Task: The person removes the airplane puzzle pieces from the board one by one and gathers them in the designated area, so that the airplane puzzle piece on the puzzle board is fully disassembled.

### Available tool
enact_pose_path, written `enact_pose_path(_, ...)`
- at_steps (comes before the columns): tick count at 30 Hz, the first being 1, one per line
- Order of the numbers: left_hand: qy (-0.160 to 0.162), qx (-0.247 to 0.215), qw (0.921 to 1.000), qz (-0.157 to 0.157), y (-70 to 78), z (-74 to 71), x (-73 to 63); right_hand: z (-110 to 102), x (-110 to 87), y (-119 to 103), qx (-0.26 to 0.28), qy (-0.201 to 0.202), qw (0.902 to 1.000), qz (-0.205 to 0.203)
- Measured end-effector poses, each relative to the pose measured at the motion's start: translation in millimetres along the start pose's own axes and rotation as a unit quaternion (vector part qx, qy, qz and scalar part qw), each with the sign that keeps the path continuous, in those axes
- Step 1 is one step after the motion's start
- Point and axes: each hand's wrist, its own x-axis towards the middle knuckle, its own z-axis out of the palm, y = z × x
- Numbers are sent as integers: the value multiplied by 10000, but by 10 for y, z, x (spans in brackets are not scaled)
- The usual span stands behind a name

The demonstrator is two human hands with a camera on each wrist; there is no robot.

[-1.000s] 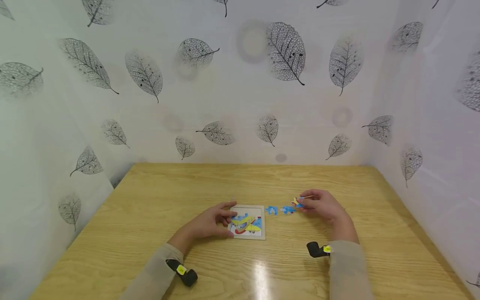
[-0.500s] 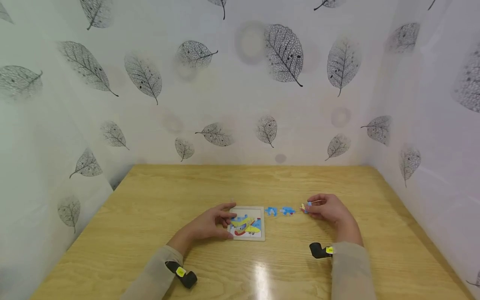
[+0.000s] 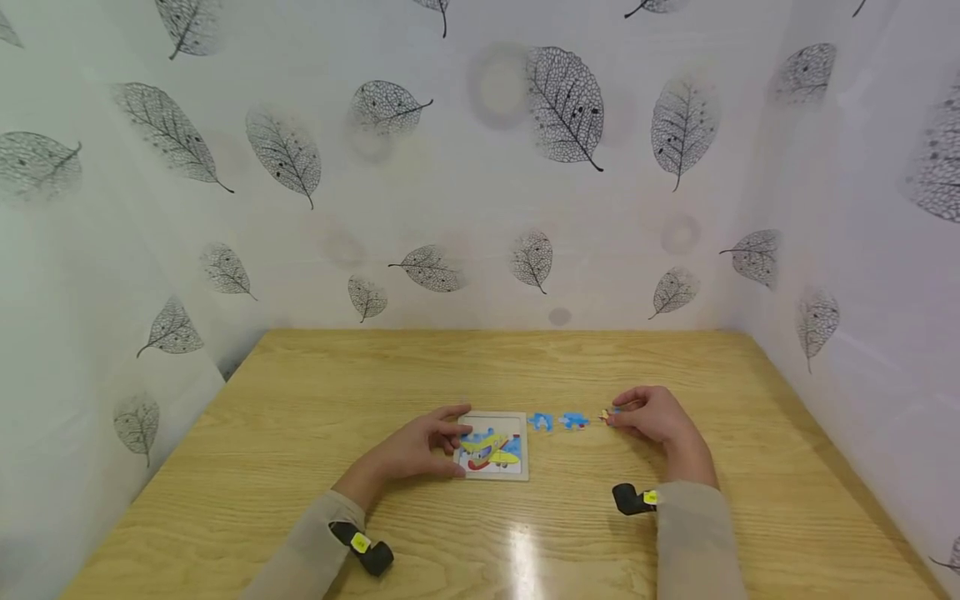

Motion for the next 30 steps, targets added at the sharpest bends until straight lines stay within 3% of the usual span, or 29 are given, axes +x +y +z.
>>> enact_pose_path(8, -11, -55, 10000, 70, 10, -12, -1, -34, 23, -20, 227, -274, 9990, -264)
enact_pose_path(19, -34, -86, 9999, 61, 11, -17, 16, -20, 33, -115, 955, -720, 9914, -528)
enact_pose_path(30, -53, -89, 9999, 60, 1, -10, 19, 130, 49, -292, 621, -852, 9912, -796)
